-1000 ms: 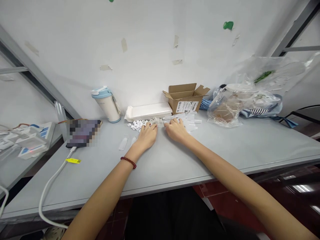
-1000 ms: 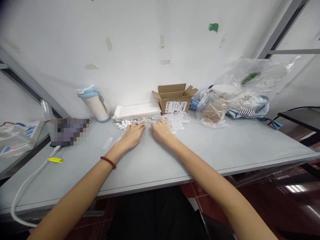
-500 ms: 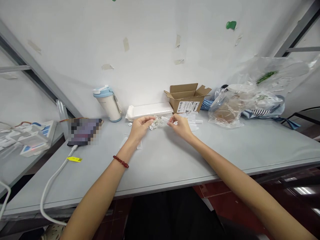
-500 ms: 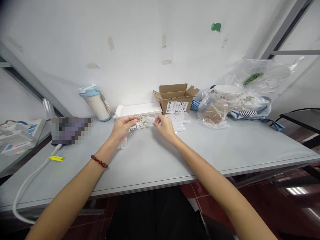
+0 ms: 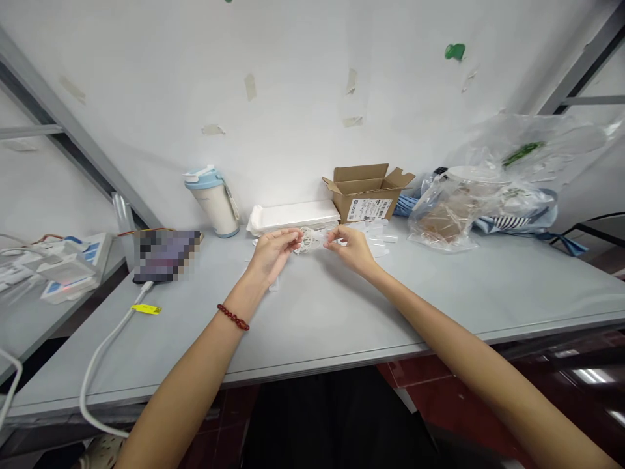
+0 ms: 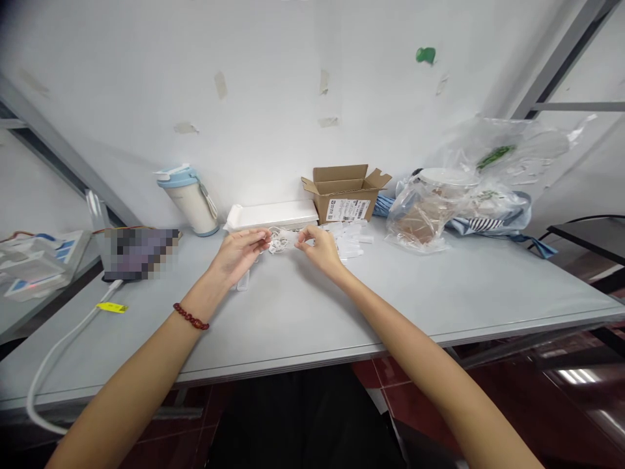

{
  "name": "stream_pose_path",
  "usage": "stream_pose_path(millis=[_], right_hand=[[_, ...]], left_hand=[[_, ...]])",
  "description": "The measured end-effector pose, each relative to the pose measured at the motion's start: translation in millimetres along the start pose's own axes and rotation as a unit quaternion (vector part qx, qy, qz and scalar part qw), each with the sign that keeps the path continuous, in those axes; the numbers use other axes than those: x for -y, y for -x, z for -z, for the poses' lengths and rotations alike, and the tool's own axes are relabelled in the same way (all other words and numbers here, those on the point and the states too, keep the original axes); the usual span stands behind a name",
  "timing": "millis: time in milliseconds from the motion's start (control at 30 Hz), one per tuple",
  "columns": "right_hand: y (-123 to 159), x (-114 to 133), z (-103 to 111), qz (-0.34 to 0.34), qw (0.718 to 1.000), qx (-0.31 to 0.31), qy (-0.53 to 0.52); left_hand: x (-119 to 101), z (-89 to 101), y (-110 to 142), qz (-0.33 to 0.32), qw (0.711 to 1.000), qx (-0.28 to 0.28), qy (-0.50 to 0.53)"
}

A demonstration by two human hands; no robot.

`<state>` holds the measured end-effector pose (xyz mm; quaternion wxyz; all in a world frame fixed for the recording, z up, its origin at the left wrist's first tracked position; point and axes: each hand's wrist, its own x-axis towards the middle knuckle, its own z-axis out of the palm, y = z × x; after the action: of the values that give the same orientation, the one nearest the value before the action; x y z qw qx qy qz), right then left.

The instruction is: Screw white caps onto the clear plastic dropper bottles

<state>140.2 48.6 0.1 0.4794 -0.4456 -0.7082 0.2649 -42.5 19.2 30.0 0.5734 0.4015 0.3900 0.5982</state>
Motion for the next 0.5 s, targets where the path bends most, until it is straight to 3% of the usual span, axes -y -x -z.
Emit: stream_pose_path(millis=[167,333,500], right_hand=[[0.5,2.0,-0.4,-0.001,1.0,0.004,-0.006],[2.3,5.0,-2.5,0.01,0.999,0.03,-0.014],[5.5,9.3,-5.6,0.024,0.998,0.065,-0.012]], left_hand=[[3.8,2.3,-0.8,0.03,0.999,-0.015,-0.02],[5.1,0.3,3.2,0.017,0.995,0.012,-0.097],[5.7,-2.9,5.9,0.011,0.99,0.004,-0.141]])
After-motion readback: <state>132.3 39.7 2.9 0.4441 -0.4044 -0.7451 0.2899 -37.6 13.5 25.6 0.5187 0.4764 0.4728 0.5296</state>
